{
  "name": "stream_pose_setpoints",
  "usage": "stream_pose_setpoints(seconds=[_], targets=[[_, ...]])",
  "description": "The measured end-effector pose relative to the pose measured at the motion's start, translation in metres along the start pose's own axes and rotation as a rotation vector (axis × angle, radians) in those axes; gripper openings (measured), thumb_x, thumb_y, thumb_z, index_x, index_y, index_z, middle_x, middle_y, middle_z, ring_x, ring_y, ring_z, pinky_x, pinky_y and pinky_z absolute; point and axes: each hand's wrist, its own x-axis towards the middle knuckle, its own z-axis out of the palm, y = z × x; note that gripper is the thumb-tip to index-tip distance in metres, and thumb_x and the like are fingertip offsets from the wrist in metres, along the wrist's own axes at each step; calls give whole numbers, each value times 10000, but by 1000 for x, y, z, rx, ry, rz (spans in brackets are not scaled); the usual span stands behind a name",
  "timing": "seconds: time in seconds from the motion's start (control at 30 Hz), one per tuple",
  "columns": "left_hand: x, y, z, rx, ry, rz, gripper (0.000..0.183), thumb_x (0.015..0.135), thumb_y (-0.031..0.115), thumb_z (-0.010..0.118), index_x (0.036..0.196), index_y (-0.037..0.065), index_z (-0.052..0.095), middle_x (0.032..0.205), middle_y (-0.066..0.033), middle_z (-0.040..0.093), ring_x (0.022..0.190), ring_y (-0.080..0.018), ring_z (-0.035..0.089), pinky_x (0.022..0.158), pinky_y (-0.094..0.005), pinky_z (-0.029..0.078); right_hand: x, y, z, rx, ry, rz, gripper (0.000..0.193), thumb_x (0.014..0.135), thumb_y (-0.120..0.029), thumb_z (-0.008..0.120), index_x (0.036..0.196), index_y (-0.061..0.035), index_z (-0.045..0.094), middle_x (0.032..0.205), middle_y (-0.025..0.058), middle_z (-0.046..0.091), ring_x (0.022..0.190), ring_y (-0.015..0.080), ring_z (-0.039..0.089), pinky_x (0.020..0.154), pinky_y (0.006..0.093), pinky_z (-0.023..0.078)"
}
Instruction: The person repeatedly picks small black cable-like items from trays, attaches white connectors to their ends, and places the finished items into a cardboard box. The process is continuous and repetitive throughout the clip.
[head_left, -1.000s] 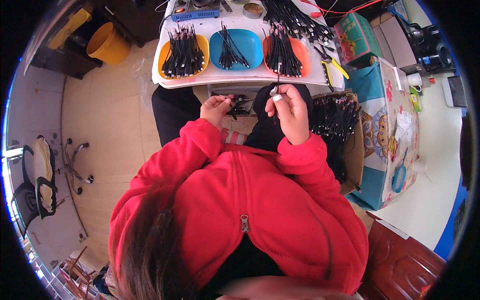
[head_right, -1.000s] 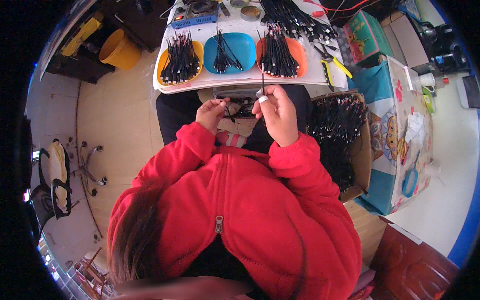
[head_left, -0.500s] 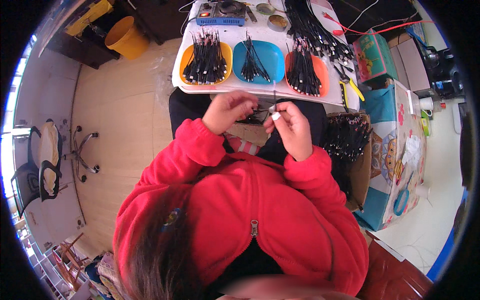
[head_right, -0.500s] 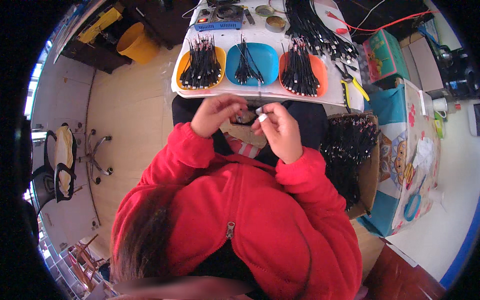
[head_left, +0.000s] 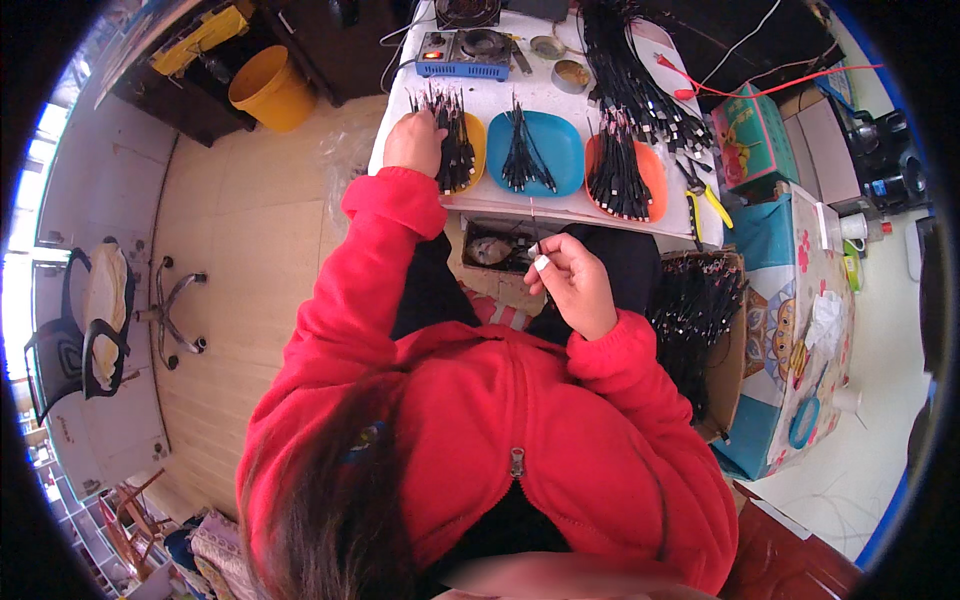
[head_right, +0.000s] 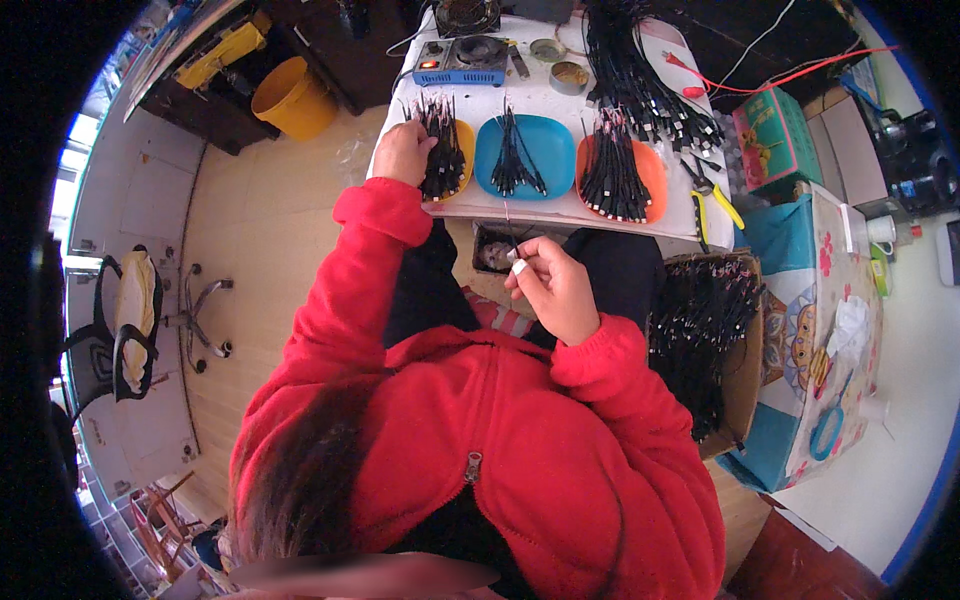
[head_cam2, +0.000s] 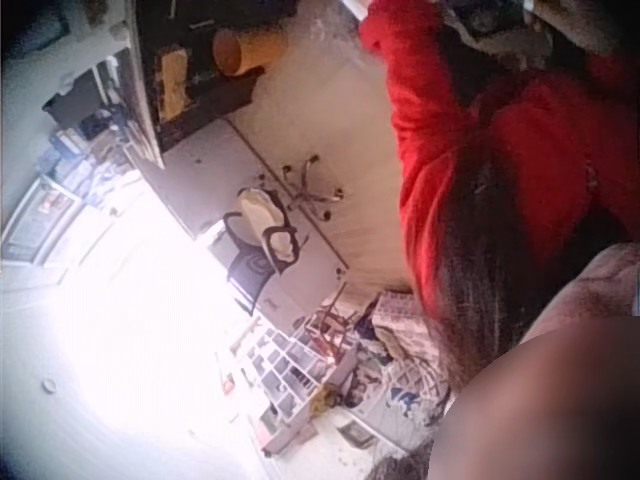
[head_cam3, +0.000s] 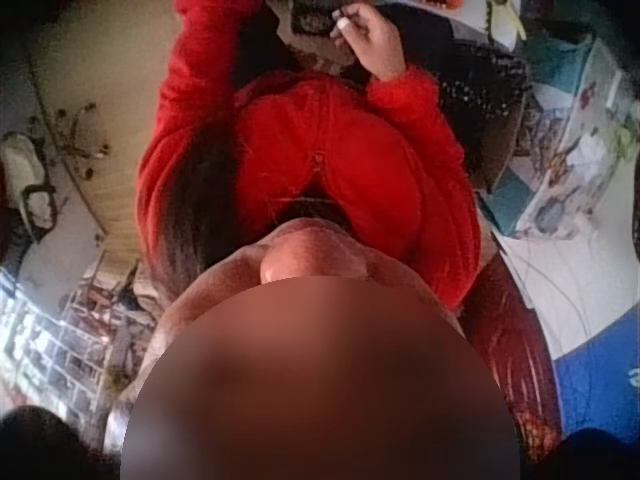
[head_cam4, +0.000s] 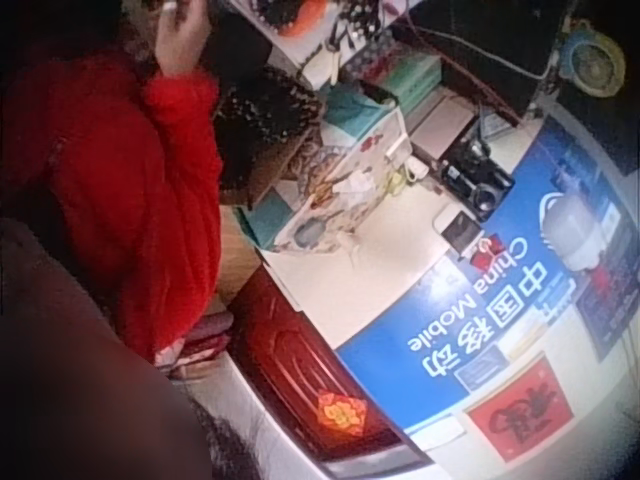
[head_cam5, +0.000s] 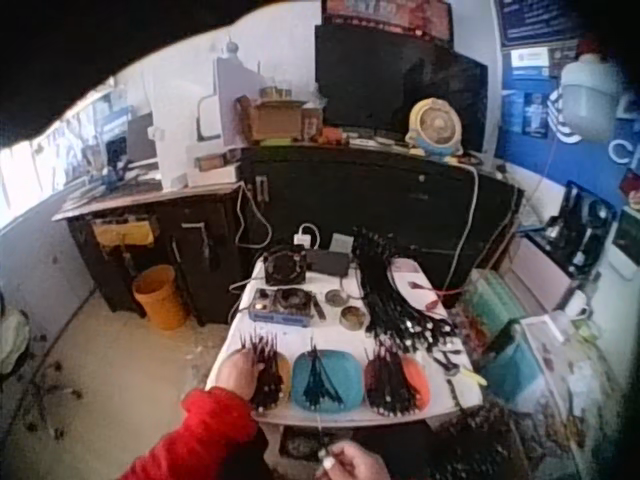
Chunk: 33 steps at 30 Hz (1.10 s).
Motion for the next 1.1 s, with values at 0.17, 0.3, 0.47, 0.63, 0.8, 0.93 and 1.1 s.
stream_pose_setpoints(seconds=[0.17, 0.3, 0.47, 0.63, 0.8, 0.93, 1.1], targets=[[-1, -1, -12, -131, 117, -40, 139, 803, 127, 665, 821, 0, 609, 826, -199, 629, 799, -386, 605, 708, -454, 477, -1, 2, -4, -2, -10, -24, 85, 924, -2, 506, 999, 36, 513, 775, 88, 640, 666, 98, 607, 610, 229, 491], [3, 0, -28, -138, 282, 66, 111, 806, 96, 667, 828, 0, 615, 780, -158, 618, 750, -331, 607, 696, -401, 488, -3, 3, -2, 21, 1, -29, 88, 925, -3, 506, 1004, 35, 515, 778, 88, 643, 669, 94, 607, 615, 229, 492], [-1, 20, -47, -527, 213, -81, 85, 880, 81, 598, 894, -2, 590, 804, -124, 619, 680, -192, 591, 610, -295, 464, -9, -4, 1, 1, 14, -66, 94, 928, -4, 507, 1013, 35, 517, 783, 94, 650, 673, 97, 611, 616, 227, 493], [-42, 69, -75, -1501, -224, -282, 157, 932, 53, 470, 1061, -31, 498, 794, -73, 577, 509, -80, 377, 470, -201, 311, -20, -29, 1, 38, 21, -153, 135, 944, -44, 519, 1050, 36, 495, 813, 106, 668, 702, 105, 620, 651, 236, 503], [-102, 117, -97, -1597, -301, -269, 117, 971, 116, 522, 993, 3, 543, 735, -45, 569, 526, -57, 399, 477, -178, 313, -43, -58, 8, 76, 16, -166, 128, 956, -66, 530, 1031, 21, 475, 855, 127, 685, 743, 116, 627, 685, 245, 507], [-132, 142, -105, -1622, -292, -234, 110, 970, 87, 512, 1001, -12, 548, 823, -77, 626, 586, -59, 438, 518, -169, 345, -61, -67, 18, 115, 19, -168, 115, 947, -51, 543, 1008, 27, 485, 847, 124, 683, 759, 116, 632, 693, 244, 509], [-149, 150, -114, -1735, -373, -200, 105, 966, 61, 505, 1024, -15, 550, 965, -128, 648, 683, -86, 503, 644, -205, 444, -74, -72, 23, 75, 42, -232, 125, 950, -126, 568, 937, -17, 508, 865, 93, 690, 739, 82, 623, 579, 193, 421]])
